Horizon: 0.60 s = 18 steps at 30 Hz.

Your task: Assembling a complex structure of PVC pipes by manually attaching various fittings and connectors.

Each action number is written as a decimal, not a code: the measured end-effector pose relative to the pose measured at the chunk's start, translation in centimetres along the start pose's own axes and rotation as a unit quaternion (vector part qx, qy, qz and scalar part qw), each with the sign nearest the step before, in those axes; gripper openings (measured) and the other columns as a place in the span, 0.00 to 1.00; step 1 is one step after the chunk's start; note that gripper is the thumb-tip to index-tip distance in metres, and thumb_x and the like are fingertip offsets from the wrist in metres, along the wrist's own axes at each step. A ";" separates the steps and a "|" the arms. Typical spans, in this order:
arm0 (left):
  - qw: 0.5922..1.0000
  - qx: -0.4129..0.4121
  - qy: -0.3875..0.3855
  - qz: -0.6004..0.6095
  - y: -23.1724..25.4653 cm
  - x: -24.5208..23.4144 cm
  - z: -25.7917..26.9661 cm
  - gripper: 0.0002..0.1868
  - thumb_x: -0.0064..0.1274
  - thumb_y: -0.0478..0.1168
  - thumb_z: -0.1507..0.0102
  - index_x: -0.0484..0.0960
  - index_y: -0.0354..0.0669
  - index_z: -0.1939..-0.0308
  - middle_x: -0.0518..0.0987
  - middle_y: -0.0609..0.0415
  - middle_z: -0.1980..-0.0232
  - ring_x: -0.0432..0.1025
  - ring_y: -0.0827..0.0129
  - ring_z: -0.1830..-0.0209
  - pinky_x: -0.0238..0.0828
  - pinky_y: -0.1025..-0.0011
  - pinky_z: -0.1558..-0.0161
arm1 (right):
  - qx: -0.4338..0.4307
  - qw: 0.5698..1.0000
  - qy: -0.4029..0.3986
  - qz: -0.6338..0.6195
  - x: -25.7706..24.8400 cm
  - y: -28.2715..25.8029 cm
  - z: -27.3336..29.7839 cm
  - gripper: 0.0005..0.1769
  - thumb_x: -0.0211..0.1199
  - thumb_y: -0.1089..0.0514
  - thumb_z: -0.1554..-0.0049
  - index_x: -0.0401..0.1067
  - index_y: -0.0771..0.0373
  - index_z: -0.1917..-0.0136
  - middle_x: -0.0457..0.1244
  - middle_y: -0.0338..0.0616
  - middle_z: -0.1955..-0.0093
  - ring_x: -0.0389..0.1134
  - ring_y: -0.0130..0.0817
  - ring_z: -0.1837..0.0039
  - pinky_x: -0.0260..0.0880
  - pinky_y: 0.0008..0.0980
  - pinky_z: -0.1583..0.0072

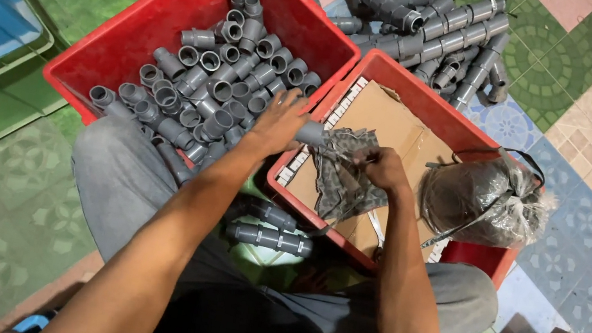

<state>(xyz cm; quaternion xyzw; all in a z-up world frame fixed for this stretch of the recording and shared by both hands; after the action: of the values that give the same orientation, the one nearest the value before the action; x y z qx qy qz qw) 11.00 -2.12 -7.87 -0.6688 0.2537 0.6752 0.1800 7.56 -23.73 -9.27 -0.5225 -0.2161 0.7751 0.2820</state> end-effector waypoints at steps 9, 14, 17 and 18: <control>0.998 0.055 0.022 0.005 2.8 -1.0 0.3 0.31 0.68 0.50 0.53 0.81 0.45 0.48 0.69 0.50 0.37 0.50 0.54 0.28 0.47 0.51 0.30 | -0.055 0.977 -0.004 -0.204 2.1 -1.7 -0.8 0.11 0.66 0.62 0.44 0.78 0.66 0.48 0.69 0.55 0.61 0.71 0.39 0.59 0.72 0.35 0.56; 0.997 0.064 0.023 -0.021 3.2 0.8 -0.7 0.34 0.69 0.55 0.55 0.81 0.47 0.48 0.68 0.51 0.37 0.51 0.54 0.28 0.46 0.52 0.29 | -0.096 0.981 0.012 -0.171 3.3 -1.2 -2.0 0.08 0.63 0.64 0.42 0.78 0.66 0.49 0.69 0.59 0.57 0.73 0.48 0.51 0.74 0.47 0.53; 0.997 0.062 0.020 -0.036 3.4 0.7 -0.9 0.33 0.69 0.55 0.54 0.81 0.48 0.48 0.67 0.51 0.36 0.51 0.54 0.28 0.47 0.53 0.29 | -0.111 0.974 0.043 -0.191 2.8 -1.0 -1.6 0.07 0.62 0.65 0.40 0.73 0.71 0.49 0.64 0.55 0.59 0.71 0.46 0.54 0.74 0.47 0.55; 0.997 0.059 0.022 -0.044 3.5 0.5 -0.9 0.33 0.69 0.55 0.54 0.81 0.48 0.48 0.67 0.51 0.36 0.51 0.53 0.28 0.47 0.52 0.30 | -0.110 0.970 0.056 -0.211 2.6 -0.9 -1.3 0.10 0.61 0.64 0.40 0.68 0.74 0.48 0.61 0.52 0.59 0.69 0.48 0.51 0.74 0.49 0.53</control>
<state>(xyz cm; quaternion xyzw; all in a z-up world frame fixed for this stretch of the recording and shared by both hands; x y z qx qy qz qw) 9.66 -5.49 -8.00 -0.6822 0.2674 0.6357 0.2431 8.19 -21.26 -10.93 -0.5359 -0.3892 0.6391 0.3912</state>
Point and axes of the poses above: each hand's wrist, its own z-axis away from the middle knuckle, its own x-axis out of the palm, y = z × x, the point moved 9 cm from there along -z, towards the middle knuckle
